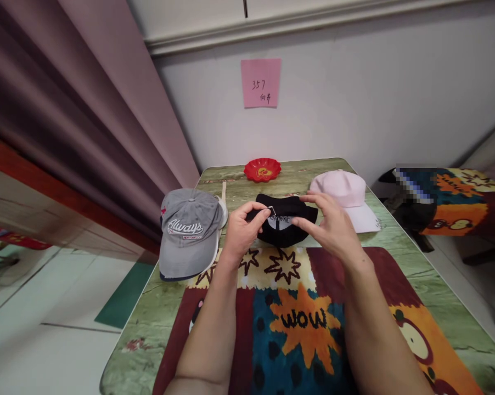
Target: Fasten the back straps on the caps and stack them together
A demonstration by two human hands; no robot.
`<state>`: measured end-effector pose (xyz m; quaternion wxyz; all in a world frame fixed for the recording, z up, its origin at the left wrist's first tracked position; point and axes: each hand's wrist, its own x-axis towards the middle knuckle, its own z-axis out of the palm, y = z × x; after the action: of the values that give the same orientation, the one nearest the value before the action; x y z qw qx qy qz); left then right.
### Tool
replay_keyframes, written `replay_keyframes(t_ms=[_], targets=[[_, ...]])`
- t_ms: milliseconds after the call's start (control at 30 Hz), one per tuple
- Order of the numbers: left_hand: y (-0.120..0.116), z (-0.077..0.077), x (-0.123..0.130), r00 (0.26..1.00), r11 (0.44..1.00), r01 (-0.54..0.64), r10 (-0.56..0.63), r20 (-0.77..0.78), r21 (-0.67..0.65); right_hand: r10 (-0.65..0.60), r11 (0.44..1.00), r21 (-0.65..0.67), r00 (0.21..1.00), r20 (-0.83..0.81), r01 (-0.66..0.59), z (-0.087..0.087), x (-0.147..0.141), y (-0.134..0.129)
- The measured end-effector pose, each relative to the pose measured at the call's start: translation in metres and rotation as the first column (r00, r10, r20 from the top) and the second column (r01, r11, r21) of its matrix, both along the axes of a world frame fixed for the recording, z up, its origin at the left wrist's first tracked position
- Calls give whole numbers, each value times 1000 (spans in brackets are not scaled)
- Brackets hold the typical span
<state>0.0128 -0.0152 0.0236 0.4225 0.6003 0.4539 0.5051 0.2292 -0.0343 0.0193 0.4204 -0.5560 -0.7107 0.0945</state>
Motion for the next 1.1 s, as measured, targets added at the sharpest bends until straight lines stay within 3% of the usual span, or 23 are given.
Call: replay_keyframes(t_ms=[67,167,267,500,967,1100], targets=[[-4,4,3,1000,1000,-5,6,28,-18,-11,998,63,998,-56,15,12,-5,-7],[-8,7,7,997,999,-7,11,76,-54,45,999,28,992,-114,-42,19,-19,-12],[-9,6,9,994,998,24,-17,108,-66,101,995,-10,989,-110,-102,17,-31,-12],[-7,5,7,994,997,59,-53,94,-56,112,994,12,991,-77,-112,9,-33,-8],[-12,9,11,987,990,133,-127,93,-56,125,989,76,992,-20,-123,15,-42,-16],[-13,9,10,976,980,185,-173,135,-78,146,987,79,987,-70,-140,14,-41,-15]])
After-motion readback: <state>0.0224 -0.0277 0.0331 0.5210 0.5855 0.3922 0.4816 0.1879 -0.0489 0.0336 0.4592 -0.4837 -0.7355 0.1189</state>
